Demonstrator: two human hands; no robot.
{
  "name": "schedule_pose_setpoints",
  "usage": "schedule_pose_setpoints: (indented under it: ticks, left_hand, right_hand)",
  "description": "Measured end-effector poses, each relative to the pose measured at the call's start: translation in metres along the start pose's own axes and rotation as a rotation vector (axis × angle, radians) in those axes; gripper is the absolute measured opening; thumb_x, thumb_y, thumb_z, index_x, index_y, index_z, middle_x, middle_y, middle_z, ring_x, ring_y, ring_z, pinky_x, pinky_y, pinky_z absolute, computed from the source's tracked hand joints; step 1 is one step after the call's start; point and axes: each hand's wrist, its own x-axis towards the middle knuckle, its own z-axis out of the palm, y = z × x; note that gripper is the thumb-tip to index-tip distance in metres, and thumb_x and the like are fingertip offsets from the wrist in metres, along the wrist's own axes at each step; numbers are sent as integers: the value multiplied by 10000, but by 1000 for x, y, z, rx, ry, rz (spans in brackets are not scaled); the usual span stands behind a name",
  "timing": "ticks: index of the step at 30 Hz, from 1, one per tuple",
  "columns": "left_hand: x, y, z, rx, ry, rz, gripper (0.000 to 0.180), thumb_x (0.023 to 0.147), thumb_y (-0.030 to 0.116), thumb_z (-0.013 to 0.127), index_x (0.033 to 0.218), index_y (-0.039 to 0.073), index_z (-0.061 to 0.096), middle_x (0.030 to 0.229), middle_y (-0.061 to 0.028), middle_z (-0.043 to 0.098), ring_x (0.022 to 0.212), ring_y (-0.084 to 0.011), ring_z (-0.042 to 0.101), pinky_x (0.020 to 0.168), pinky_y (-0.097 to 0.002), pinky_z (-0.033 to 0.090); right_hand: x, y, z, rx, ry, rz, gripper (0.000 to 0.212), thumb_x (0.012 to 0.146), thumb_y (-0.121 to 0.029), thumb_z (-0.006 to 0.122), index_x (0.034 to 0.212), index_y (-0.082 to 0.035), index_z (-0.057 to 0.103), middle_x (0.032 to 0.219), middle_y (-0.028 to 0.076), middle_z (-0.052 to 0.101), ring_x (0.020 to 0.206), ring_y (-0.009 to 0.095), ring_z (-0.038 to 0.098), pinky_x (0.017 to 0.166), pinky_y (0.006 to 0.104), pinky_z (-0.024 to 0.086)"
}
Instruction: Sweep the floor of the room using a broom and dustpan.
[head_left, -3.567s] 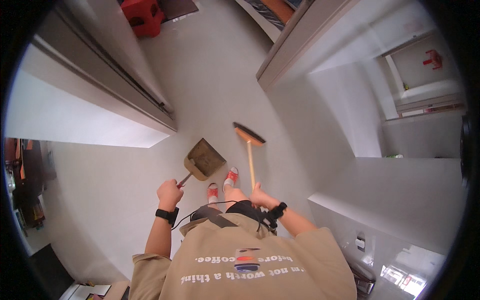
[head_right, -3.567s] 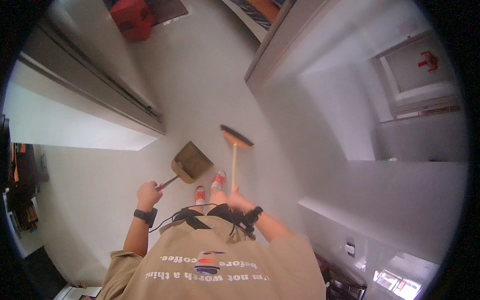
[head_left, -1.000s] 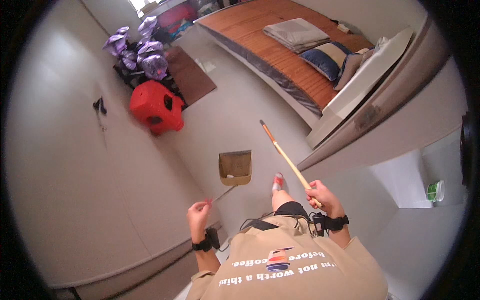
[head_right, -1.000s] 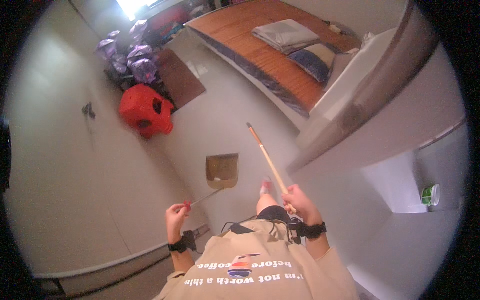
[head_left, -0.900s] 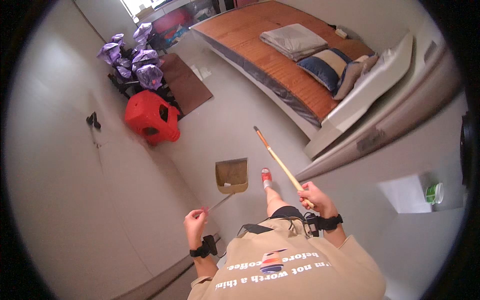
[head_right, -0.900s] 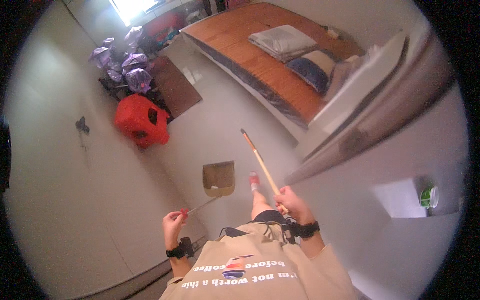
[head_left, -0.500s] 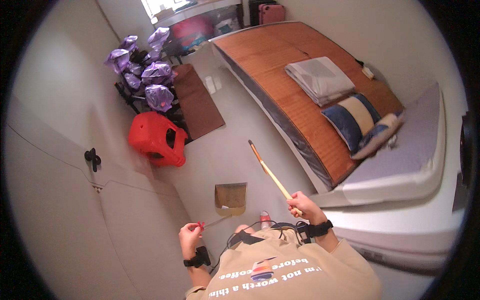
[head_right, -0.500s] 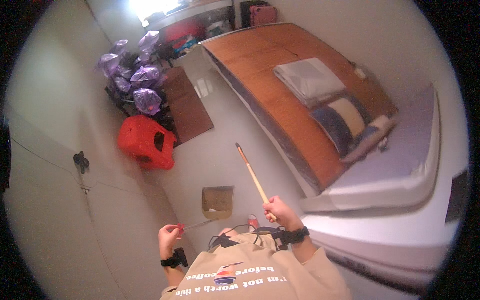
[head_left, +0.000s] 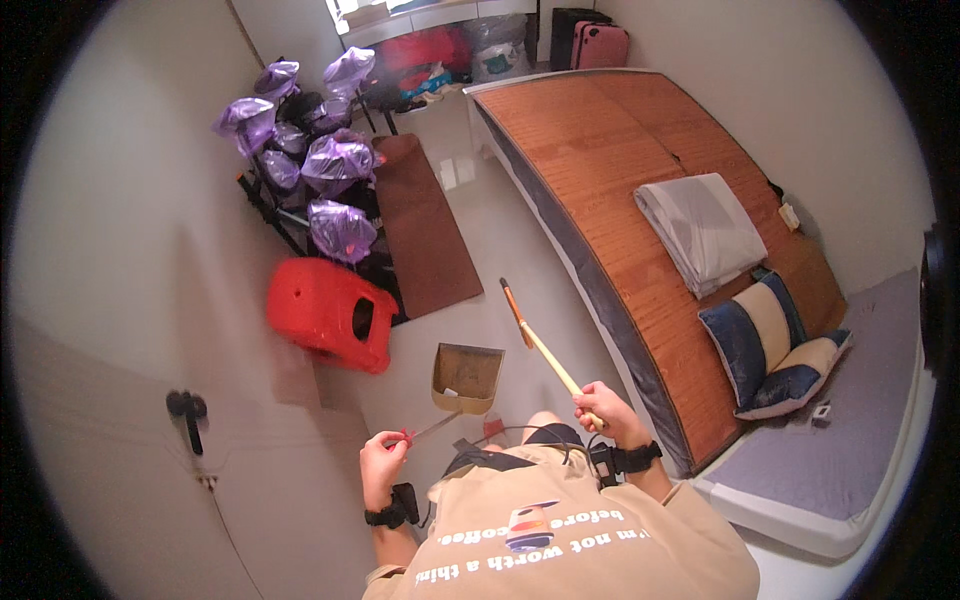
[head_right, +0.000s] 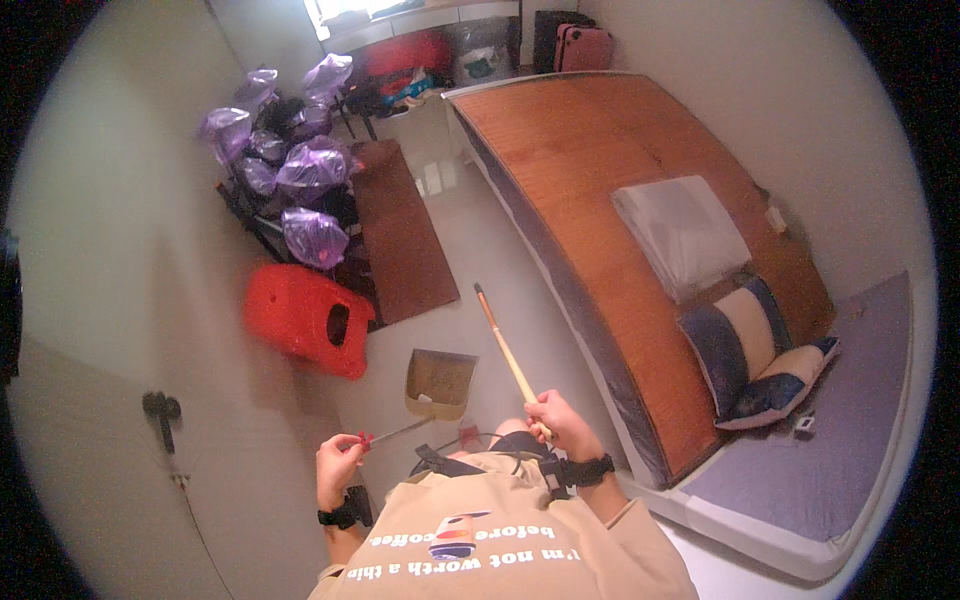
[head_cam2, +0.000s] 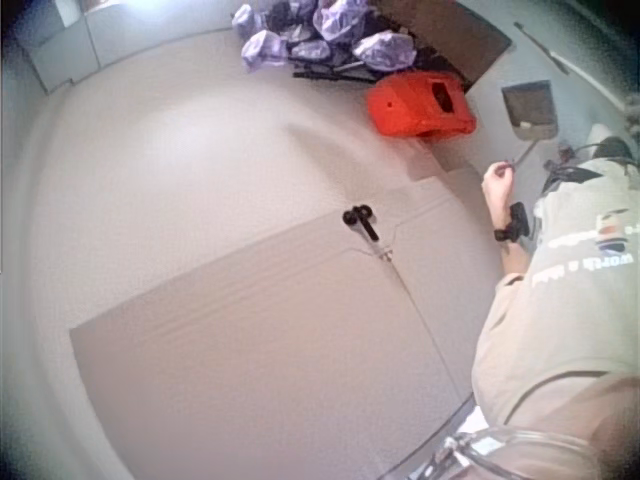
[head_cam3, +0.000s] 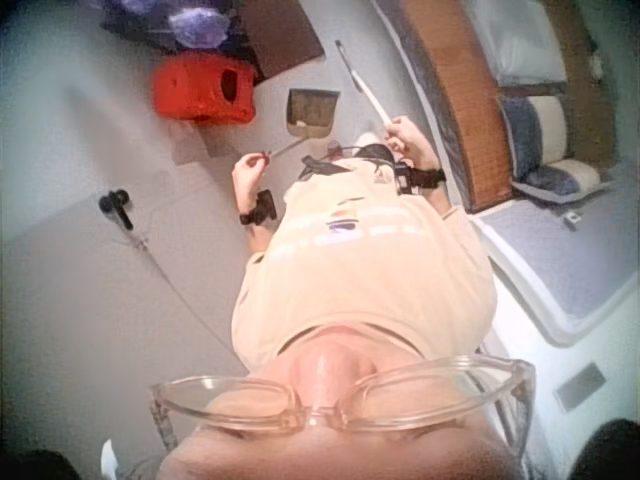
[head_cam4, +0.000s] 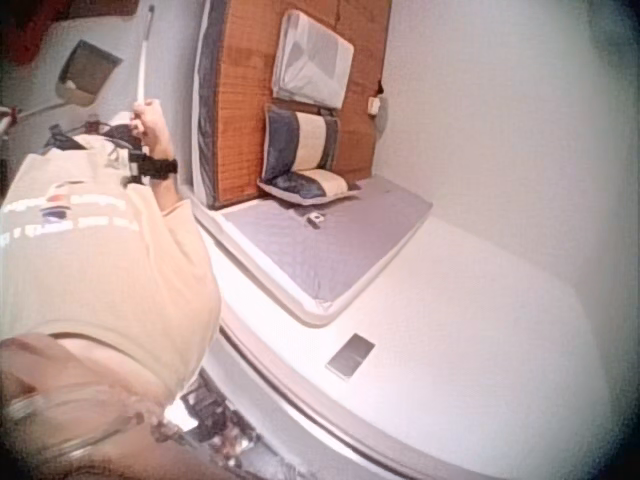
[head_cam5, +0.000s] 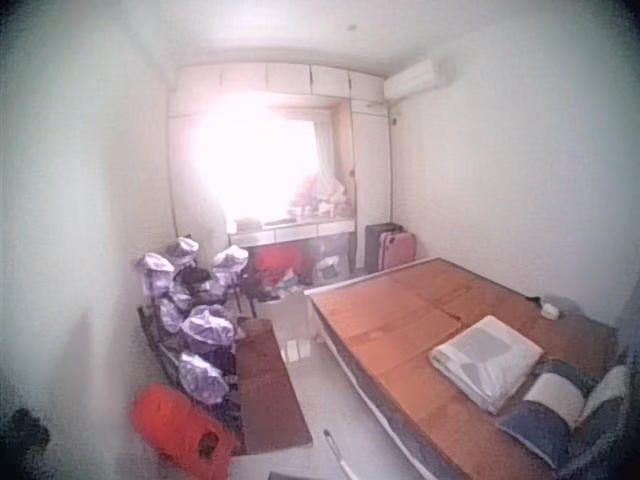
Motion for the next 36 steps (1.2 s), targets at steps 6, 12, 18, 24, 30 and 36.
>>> schedule_pose_setpoints:
  ticks: [6, 12, 18, 24, 30, 36]
  left_hand:
    - [120, 52, 6, 38, 19, 39, 193, 697, 180, 610, 807, 27, 653, 621, -103, 626, 566, -135, 607, 552, -243, 468]
    - [242, 117, 34, -7, 49, 15, 184, 703, 152, 600, 809, 9, 648, 638, -90, 632, 570, -127, 605, 551, -248, 476]
    - [347, 199, 32, -56, 104, -37, 195, 719, 125, 580, 848, -10, 635, 680, -95, 639, 572, -121, 601, 543, -247, 488]
    - [434, 279, 30, -79, 104, -111, 173, 722, 116, 575, 828, -7, 635, 638, -79, 631, 555, -107, 592, 519, -238, 470]
    - [547, 321, 27, -45, 116, 7, 178, 711, 131, 590, 831, 10, 642, 632, -92, 629, 558, -109, 590, 526, -246, 464]
    - [672, 360, 25, 68, 95, -3, 211, 680, 208, 605, 804, 46, 659, 660, -139, 623, 622, -188, 624, 596, -287, 470]
  right_hand:
    - [70, -82, 8, -29, -10, -1, 262, 824, -116, 540, 959, -40, 329, 614, 51, 468, 425, 84, 448, 318, 210, 343]
    - [161, -195, 4, -10, -52, 1, 248, 824, -105, 519, 968, -31, 331, 636, 40, 473, 435, 70, 441, 349, 198, 358]
    - [239, -318, 7, -93, -92, 65, 267, 844, -134, 518, 996, -56, 313, 644, 52, 470, 417, 75, 433, 338, 199, 356]
    - [313, -418, 19, -203, -81, 40, 249, 845, -146, 509, 964, -44, 314, 649, 48, 458, 446, 81, 432, 364, 218, 361]
    - [405, -514, 41, -191, -90, -12, 188, 860, -157, 504, 941, -83, 351, 618, 31, 462, 404, 67, 421, 329, 201, 352]
    - [478, -605, 87, -189, -32, 14, 196, 866, -174, 499, 946, -76, 348, 622, 32, 473, 410, 70, 438, 336, 197, 367]
